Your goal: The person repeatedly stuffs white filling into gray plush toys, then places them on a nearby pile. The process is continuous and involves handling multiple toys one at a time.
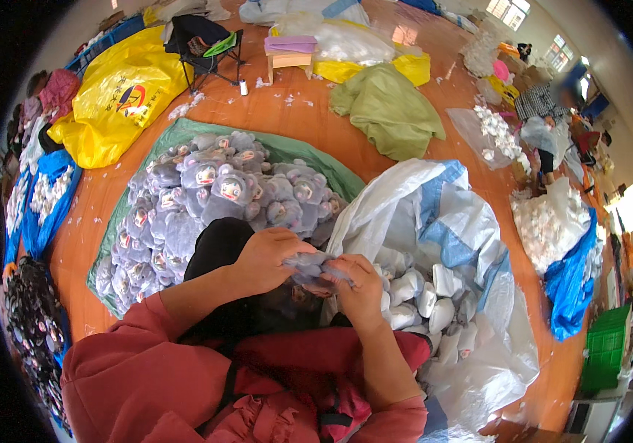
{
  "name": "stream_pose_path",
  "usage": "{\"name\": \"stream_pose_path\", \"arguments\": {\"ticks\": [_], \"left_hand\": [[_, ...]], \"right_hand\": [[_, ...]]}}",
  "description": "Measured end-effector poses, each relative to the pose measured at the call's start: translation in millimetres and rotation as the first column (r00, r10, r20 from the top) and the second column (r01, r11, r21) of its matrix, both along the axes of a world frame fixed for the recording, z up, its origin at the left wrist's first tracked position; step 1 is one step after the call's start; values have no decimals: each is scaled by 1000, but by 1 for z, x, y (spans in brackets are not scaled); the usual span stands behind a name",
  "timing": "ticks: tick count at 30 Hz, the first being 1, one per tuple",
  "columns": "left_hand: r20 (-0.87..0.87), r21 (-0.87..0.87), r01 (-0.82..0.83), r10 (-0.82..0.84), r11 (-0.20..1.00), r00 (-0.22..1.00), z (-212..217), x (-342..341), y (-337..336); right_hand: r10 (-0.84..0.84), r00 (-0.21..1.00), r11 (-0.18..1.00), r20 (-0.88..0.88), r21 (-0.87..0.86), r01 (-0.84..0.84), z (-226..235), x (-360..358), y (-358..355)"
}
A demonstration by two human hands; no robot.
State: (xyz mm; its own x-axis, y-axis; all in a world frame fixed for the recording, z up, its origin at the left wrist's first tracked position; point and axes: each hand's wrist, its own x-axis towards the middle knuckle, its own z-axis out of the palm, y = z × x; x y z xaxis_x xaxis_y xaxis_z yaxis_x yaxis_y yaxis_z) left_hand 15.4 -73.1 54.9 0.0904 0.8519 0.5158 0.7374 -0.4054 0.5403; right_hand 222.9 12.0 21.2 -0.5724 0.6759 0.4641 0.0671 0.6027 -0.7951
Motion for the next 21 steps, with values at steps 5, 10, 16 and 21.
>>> {"name": "stream_pose_path", "arguments": {"ticks": [5, 10, 16, 21], "left_hand": [[23, -61, -39, 40, 997, 999, 4, -1, -3], [48, -65, -65, 68, 996, 997, 1, -4, -3], [177, -74, -11, 24, 997, 984, 0, -5, -3], [371, -258, -166, 256, 952, 893, -10, -4, 2]], "right_hand": [[-9, 998, 1000, -68, -10, 8, 12, 7, -1], [-51, 978, 998, -200, 19, 56, 23, 9, -4], [-73, 973, 997, -217, -31, 68, 19, 14, -1], [-213, 937, 965, -276, -208, 158, 16, 3, 4]]}}
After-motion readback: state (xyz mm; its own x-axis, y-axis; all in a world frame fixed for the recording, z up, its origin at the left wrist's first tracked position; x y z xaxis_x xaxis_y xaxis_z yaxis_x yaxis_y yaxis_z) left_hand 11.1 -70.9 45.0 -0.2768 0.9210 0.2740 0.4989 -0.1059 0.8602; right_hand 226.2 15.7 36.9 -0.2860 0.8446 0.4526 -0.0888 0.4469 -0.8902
